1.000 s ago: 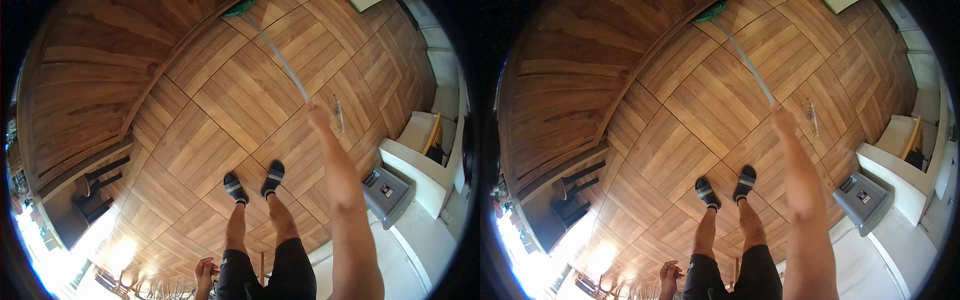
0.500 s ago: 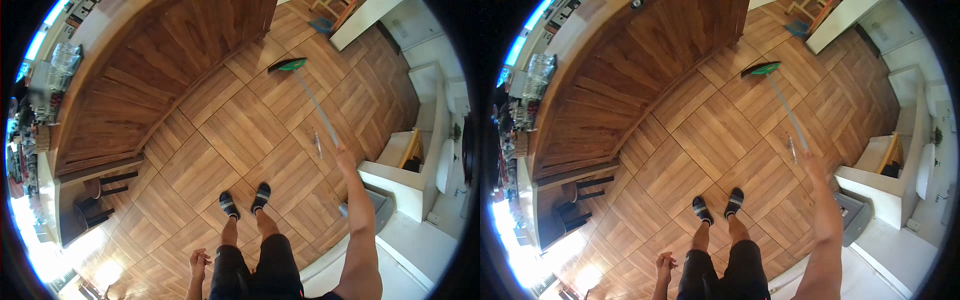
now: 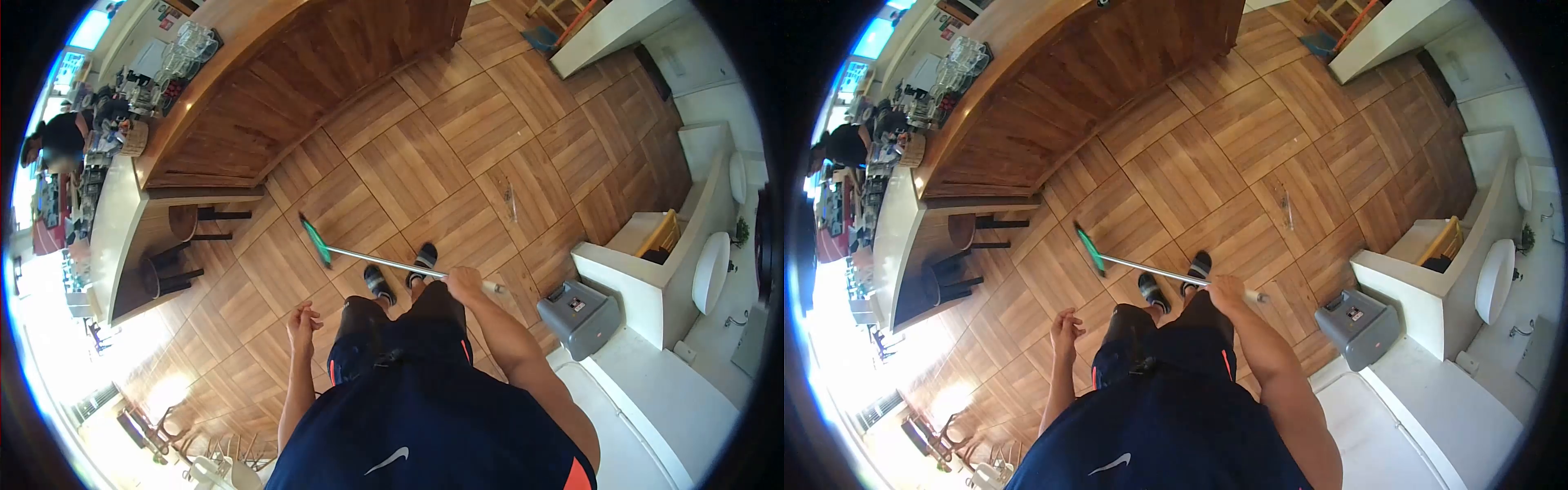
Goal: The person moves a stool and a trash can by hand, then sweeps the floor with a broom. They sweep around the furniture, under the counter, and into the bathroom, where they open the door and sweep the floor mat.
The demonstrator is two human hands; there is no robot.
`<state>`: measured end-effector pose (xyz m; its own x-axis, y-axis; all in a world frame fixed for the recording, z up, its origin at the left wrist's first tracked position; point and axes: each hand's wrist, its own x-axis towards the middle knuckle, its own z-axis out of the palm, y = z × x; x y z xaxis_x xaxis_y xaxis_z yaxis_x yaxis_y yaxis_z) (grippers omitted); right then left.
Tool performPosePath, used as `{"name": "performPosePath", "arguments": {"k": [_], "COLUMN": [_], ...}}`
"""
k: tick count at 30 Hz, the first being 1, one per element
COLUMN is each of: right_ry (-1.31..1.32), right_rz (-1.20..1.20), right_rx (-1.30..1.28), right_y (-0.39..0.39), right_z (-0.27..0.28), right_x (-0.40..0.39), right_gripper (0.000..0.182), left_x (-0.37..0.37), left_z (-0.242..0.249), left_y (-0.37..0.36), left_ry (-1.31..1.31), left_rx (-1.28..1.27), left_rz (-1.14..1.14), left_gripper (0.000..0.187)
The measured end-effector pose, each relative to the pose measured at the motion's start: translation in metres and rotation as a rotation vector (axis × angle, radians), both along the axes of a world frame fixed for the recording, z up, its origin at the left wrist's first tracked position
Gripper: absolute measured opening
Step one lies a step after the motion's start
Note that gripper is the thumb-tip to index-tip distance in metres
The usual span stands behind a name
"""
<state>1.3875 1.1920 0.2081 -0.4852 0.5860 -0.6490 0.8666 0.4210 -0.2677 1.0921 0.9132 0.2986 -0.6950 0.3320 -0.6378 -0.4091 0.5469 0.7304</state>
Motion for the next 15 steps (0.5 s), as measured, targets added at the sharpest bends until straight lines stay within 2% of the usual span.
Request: {"name": "performPosePath", "arguments": {"k": [2, 3, 4, 6, 7, 9, 12, 15], "right_ry": [-0.149, -0.222, -0.271, -0.332, -0.47, -0.49, -0.46, -0.443], "right_rz": [0.023, -0.043, -0.058, -0.049, -0.018, -0.072, -0.153, -0.301], "right_rx": [0.022, 0.115, 0.082, 0.299, 0.304, 0.371, 0.453, 0.476], "right_y": [0.03, 0.049, 0.08, 0.132, 0.15, 0.173, 0.157, 0.099], "right_z": [-0.013, -0.031, -0.02, -0.021, 0.047, 0.071, 0.127, 0.138], "right_x": [0.023, 0.052, 0.079, 0.146, 0.135, 0.162, 0.153, 0.145], "right_gripper": [0.032, 0.03, 0.029, 0.031, 0.033, 0.037, 0.042, 0.035], "left_x": [-0.014, -0.02, -0.024, -0.035, -0.042, -0.056, -0.078, -0.108], "left_z": [0.008, 0.015, 0.019, 0.019, 0.018, 0.016, 0.012, -0.002], "left_y": [0.004, 0.003, 0.002, 0.001, 0.003, 0.011, 0.028, 0.043], "left_ry": [0.015, 0.02, 0.019, 0.0, -0.002, -0.008, -0.028, -0.062], "left_rx": [0.048, 0.055, 0.063, 0.073, 0.076, 0.107, 0.143, 0.188], "left_rz": [0.003, 0.004, 0.005, -0.028, -0.051, -0.103, -0.185, -0.316], "left_gripper": [0.023, 0.023, 0.023, 0.024, 0.023, 0.023, 0.023, 0.023]}}
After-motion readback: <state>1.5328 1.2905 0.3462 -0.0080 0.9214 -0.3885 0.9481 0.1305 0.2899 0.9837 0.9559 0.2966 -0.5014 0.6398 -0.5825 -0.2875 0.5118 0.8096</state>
